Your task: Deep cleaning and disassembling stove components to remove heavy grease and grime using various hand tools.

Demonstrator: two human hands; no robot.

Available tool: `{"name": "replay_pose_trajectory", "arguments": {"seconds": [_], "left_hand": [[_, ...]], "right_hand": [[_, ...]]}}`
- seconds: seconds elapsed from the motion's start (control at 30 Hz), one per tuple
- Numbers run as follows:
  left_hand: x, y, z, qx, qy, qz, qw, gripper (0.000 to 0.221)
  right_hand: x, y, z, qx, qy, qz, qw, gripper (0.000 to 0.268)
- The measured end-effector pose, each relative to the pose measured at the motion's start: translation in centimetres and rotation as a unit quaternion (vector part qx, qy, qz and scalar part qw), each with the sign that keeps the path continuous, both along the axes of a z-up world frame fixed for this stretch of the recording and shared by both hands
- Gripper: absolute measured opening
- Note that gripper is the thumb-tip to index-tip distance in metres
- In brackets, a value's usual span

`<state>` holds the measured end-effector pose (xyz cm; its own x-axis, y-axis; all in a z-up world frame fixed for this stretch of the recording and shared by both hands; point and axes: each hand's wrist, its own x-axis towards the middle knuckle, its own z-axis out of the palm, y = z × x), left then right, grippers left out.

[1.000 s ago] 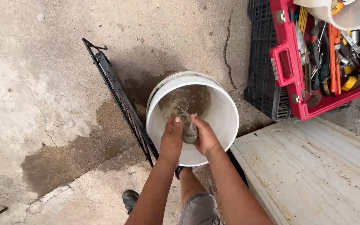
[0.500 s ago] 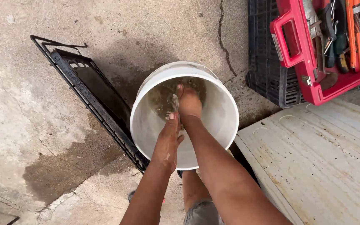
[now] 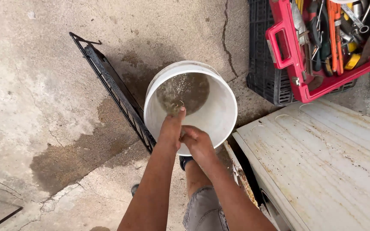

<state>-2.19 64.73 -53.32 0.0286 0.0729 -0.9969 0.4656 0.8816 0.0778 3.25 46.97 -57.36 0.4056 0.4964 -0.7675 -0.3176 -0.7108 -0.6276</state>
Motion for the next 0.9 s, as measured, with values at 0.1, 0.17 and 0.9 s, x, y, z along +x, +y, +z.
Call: {"name": "replay_pose_trajectory", "arguments": {"seconds": [0.1, 0.17, 0.9], "left_hand": [[-2.0, -2.5, 0.6, 0.004, 0.042, -0.032, 0.999, 0.089], [-2.7, -2.5, 4.8, 0.025, 0.038, -0.04, 0.998, 0.079], [-8.3, -4.1, 49.3, 0.404, -0.291, -0.643, 0.582, 0.053]], "right_hand": [[-0.1, 0.2, 11.1, 0.095, -0.004, -0.08, 0.992, 0.052], [1.4, 1.5, 13.7, 0.063, -0.03, -0.16, 0.985, 0.058], [-2.5, -1.5, 38.6, 0.233, 0.298, -0.398, 0.836, 0.039]]}}
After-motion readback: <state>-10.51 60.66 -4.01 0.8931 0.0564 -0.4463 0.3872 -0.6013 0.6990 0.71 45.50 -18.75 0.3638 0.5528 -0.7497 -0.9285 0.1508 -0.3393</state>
